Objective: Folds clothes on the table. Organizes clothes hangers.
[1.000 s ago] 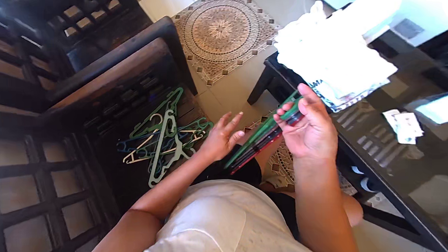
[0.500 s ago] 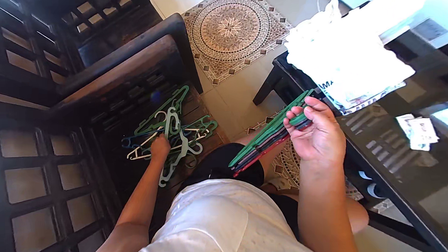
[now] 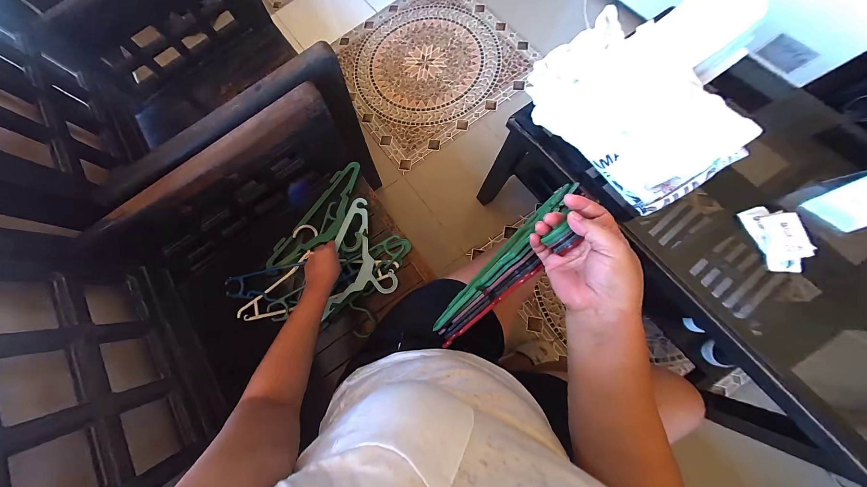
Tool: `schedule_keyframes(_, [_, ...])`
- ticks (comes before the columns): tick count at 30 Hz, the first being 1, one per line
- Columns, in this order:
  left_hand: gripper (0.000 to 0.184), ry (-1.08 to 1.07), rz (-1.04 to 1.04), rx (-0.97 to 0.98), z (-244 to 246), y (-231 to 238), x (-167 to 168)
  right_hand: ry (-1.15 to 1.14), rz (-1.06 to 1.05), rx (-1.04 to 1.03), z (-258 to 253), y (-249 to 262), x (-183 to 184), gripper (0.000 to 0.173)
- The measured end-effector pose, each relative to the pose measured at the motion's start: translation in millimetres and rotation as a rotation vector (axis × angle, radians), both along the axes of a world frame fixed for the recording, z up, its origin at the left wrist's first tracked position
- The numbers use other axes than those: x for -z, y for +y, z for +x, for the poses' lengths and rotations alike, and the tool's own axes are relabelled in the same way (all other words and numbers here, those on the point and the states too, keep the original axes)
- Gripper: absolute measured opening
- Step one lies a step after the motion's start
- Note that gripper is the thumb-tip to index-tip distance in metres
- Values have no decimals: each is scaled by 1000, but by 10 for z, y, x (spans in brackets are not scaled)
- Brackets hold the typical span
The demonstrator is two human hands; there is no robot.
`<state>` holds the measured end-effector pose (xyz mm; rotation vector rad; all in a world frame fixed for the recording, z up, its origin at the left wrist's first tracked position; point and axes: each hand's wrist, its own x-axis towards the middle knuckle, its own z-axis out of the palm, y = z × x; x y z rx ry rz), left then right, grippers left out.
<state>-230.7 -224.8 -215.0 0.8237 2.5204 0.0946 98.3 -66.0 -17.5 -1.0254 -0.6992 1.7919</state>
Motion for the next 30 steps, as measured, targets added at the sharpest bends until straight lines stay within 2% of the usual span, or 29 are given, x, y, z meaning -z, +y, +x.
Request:
schedule_keyframes(3, [42, -10, 141, -63, 69, 78, 210, 6, 8, -5, 48, -7, 13, 27])
schedule_keyframes(5, [44, -44, 248, -58, 104, 121, 161, 9, 3, 3, 79, -11, 7, 27])
schedule_keyframes(7, [44, -110, 331, 5, 119, 153, -28, 11, -12, 18, 98, -6, 11, 27])
schedule_keyframes(10, [42, -265, 509, 48, 168, 172, -487, 6, -46, 35, 91, 3, 8, 27])
schedule_keyframes(12, [36, -340, 754, 44, 229, 189, -768, 10, -64, 41, 78, 8, -6, 26])
schedule_keyframes(14, [24, -474, 1105, 73, 303, 254, -1011, 19, -87, 36, 70, 28, -35, 26])
schedule_keyframes(16, [21, -608, 1379, 188, 363, 363, -1208, 49, -123, 21, 65, 71, -69, 26])
schedule_keyframes(18, [19, -625, 1456, 422, 371, 520, -1309, 98, -153, -20, 79, 124, -116, 24])
schedule_keyframes(20, [16, -621, 1487, 612, 409, 724, -1303, 130, -145, -85, 113, 156, -157, 28])
schedule_keyframes(23, [25, -593, 1554, 683, 640, 942, -1208, 232, -82, -172, 185, 162, -186, 35])
schedule_keyframes(27, [29, -640, 1728, 576, 912, 1080, -1121, 215, 5, -175, 250, 76, -239, 36])
schedule_keyframes(30, [32, -687, 1857, 417, 912, 1157, -1027, 148, 3, -109, 246, 35, -226, 32])
